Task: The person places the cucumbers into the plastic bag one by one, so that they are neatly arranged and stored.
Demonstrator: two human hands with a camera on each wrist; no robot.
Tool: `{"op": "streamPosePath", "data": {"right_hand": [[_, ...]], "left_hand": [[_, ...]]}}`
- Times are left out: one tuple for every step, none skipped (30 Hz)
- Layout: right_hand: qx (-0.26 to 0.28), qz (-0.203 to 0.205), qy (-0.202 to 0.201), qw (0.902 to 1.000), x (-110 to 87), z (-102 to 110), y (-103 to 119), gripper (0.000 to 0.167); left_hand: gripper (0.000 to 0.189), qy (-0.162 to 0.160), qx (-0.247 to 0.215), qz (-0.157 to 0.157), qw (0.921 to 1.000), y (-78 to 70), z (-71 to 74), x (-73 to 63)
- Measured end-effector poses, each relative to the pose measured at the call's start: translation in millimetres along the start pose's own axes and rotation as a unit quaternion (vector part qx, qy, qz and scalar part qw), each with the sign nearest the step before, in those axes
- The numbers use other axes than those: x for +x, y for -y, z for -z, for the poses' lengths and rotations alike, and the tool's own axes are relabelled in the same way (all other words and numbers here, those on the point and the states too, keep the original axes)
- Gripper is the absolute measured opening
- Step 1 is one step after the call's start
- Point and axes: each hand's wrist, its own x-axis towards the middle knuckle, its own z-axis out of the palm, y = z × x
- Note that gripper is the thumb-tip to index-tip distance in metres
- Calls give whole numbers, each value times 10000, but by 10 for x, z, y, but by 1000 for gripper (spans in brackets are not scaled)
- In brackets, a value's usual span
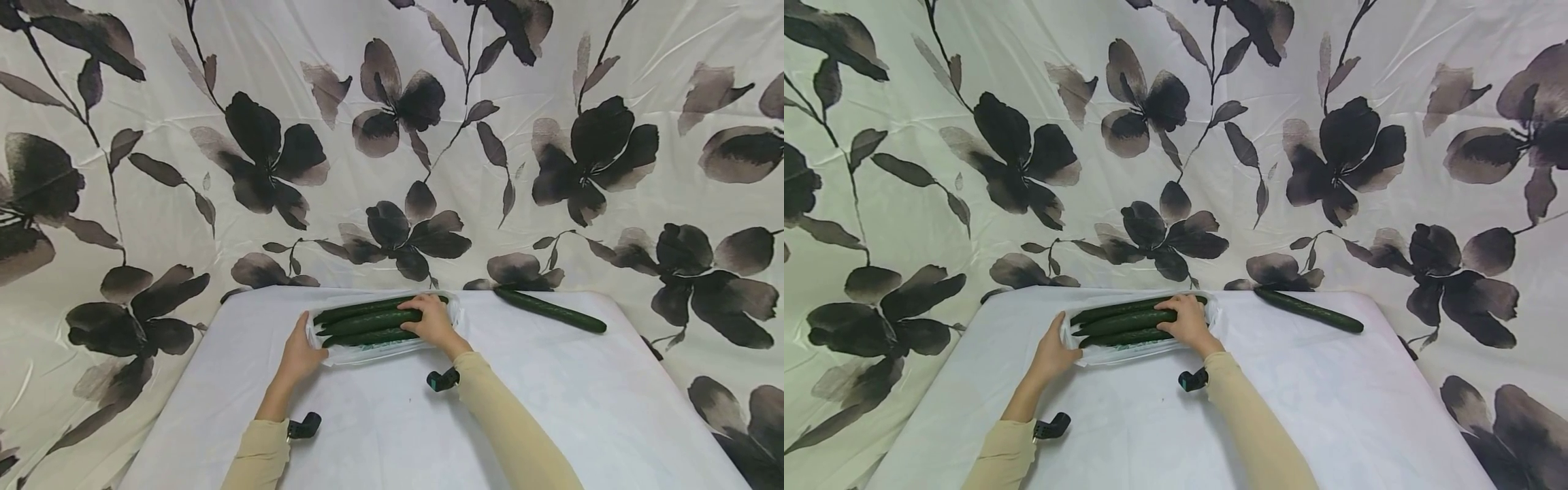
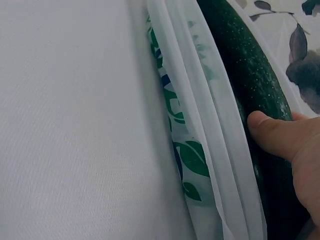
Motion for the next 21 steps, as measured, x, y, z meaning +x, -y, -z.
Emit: {"op": "streamPosePath", "data": {"right_hand": [[-16, -22, 11, 10000, 1, -1, -2, 39], [-17, -27, 19, 10000, 1, -2, -4, 39], [-8, -28, 17, 10000, 0, -2, -6, 39], [3, -18, 7, 10000, 1, -4, -11, 39], [26, -9, -18, 10000, 2, -5, -17, 39], [94, 11, -63, 9999, 2, -5, -23, 38], [137, 27, -114, 9998, -1, -5, -29, 38], [191, 48, -160, 9997, -3, -5, -38, 38], [256, 71, -215, 9994, -7, -4, -46, 37], [300, 86, -257, 9992, -11, -5, -55, 37], [354, 103, -309, 9988, -19, -3, -61, 36], [414, 123, -356, 9984, -28, 0, -67, 35], [462, 146, -394, 9981, -38, 3, -71, 34], [516, 172, -419, 9976, -50, 8, -73, 33], [571, 206, -451, 9971, -63, 16, -73, 31], [631, 240, -479, 9966, -76, 25, -74, 29], [695, 280, -515, 9959, -87, 35, -73, 28], [763, 315, -546, 9951, -100, 50, -72, 26], [812, 335, -581, 9944, -113, 67, -70, 25], [858, 359, -622, 9937, -125, 87, -69, 24], [928, 392, -672, 9926, -137, 110, -67, 23]], "left_hand": [[97, -4, -3, 4, 10000, -2, 1, 1], [97, 1, -5, 0, 10000, -3, 0, 2], [97, 5, -3, 4, 10000, -3, 1, 4], [97, 5, 9, 3, 10000, -3, 2, 5], [97, 3, 22, 4, 10000, -2, 4, 6], [97, 2, 23, 5, 10000, -5, 6, 7], [98, 7, 19, 5, 10000, -5, 6, 6], [97, 14, 19, 9, 10000, -4, 5, 8], [97, 14, 16, 11, 10000, -4, 4, 9], [97, 19, 15, 8, 10000, -3, 1, 10], [97, 25, 9, 12, 10000, -2, -1, 11], [97, 30, 0, 13, 10000, -1, -3, 11], [97, 42, -7, 22, 10000, 2, -5, 11], [96, 49, -11, 36, 10000, 5, -8, 10], [96, 56, -11, 52, 10000, 9, -10, 9], [96, 63, -7, 66, 10000, 13, -13, 8], [96, 70, -7, 74, 9999, 15, -14, 6], [96, 75, -9, 78, 9999, 16, -14, 3], [96, 77, 0, 75, 9999, 17, -15, 1], [96, 71, 8, 71, 9999, 14, -14, -3], [96, 71, 15, 64, 10000, 12, -14, -5]]}}
